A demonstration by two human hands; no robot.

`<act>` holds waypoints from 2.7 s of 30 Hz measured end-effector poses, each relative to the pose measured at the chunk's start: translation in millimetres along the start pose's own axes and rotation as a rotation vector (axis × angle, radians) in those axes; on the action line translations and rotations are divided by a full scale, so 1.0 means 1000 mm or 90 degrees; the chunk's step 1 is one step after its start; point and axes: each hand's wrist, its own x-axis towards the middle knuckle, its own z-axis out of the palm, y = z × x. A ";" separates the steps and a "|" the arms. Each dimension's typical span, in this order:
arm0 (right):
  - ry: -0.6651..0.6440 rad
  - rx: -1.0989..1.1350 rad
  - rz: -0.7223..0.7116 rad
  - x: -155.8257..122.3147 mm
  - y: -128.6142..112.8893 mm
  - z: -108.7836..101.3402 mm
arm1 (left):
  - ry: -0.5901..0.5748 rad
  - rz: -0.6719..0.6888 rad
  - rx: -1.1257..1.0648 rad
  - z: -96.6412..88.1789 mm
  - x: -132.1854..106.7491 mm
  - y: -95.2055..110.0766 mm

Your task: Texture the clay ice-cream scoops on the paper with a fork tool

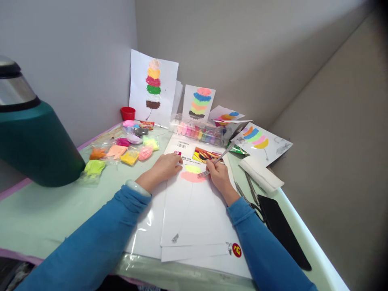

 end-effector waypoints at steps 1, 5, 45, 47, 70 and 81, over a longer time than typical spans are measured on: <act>0.000 0.003 0.002 0.000 0.000 0.000 | -0.001 -0.001 0.000 0.000 0.000 0.000; -0.002 0.004 0.007 0.000 0.000 0.000 | -0.003 -0.002 0.000 0.000 0.001 0.000; 0.041 -0.026 0.030 0.000 -0.001 -0.002 | -0.010 0.002 -0.001 0.000 0.001 -0.001; 0.038 -0.013 0.023 0.000 -0.001 -0.002 | -0.006 0.002 0.000 0.000 0.000 -0.001; -0.005 0.015 -0.010 -0.001 -0.002 0.001 | 0.004 0.007 -0.004 0.000 0.000 -0.001; 0.026 -0.001 0.007 -0.001 -0.001 0.000 | 0.003 0.005 -0.008 0.000 0.000 -0.001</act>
